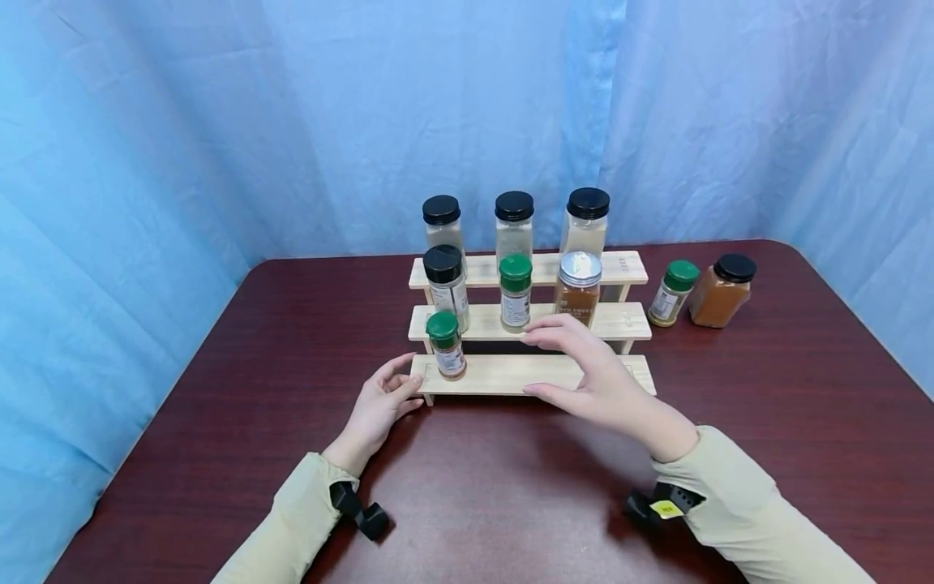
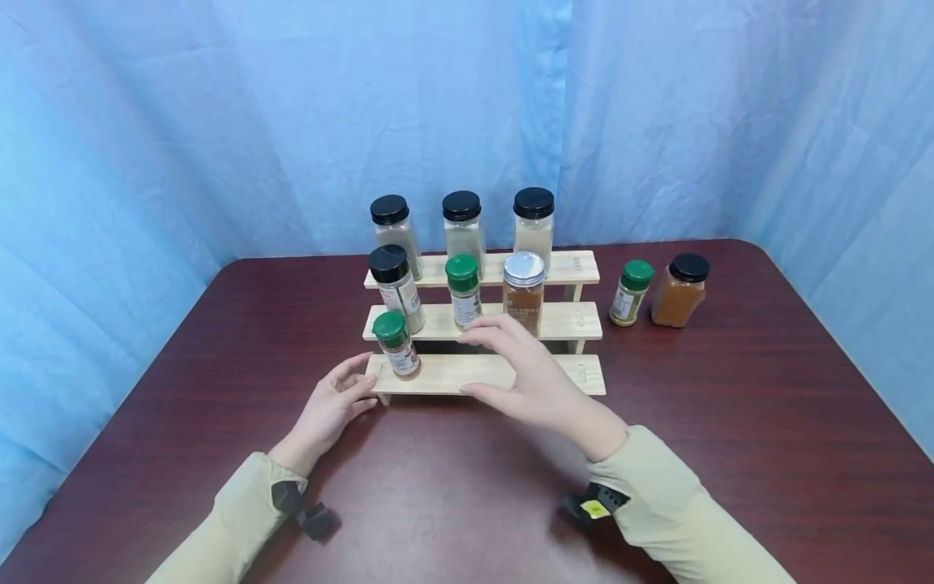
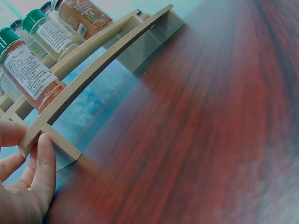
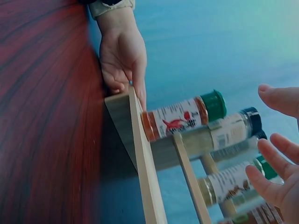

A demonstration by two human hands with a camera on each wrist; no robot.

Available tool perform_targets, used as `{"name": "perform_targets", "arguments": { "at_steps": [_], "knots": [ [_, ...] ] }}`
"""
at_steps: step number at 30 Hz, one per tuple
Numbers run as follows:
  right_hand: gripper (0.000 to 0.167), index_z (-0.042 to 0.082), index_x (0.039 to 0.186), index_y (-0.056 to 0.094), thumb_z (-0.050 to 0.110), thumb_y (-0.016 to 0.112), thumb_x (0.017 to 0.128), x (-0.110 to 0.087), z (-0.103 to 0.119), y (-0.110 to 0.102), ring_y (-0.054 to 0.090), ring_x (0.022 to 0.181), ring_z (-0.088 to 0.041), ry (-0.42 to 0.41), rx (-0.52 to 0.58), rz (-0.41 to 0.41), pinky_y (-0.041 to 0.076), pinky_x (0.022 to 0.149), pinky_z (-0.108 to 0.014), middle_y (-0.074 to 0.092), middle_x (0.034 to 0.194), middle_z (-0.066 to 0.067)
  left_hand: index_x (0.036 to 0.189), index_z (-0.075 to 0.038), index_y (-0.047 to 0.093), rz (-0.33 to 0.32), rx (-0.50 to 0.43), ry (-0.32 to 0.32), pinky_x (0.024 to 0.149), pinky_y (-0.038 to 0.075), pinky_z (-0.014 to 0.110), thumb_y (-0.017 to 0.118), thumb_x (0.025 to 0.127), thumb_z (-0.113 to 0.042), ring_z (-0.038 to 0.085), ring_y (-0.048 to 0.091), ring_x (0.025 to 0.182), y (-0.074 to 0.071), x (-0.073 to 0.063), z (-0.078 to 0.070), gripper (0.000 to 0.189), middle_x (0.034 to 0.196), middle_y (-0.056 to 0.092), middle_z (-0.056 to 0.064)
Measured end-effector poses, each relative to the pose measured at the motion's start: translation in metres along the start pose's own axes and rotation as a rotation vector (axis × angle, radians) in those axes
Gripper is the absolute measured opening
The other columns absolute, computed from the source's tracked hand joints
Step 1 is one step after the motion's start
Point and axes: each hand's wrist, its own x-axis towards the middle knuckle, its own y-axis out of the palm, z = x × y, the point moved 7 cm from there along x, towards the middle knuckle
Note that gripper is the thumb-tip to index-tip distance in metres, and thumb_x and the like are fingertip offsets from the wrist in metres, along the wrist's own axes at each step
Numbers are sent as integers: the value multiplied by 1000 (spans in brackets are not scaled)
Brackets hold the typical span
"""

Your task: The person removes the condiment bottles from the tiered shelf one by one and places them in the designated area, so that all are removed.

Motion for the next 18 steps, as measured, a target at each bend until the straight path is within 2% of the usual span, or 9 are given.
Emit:
{"name": "perform_targets", "arguments": {
  "at_steps": [9, 18],
  "knots": [
    [51, 3, 119, 58, 1, 79, 72, 15, 3, 26, 49, 115, -23, 17, 71, 59, 49, 97, -36, 52, 125, -15, 142, -1, 36, 0, 2, -1, 66, 53, 16, 52, 94, 1, 2, 55, 70, 0, 0, 0, 50, 78, 55, -6],
    [50, 4, 120, 58, 10, 79, 75, 24, 3, 46, 49, 117, -25, -6, 17, 88, 43, 99, -40, 50, 124, -15, 142, -1, 36, 2, -7, -3, 66, 53, 16, 52, 94, 1, 2, 56, 70, 0, 0, 1, 50, 78, 55, -7]
  ]
}}
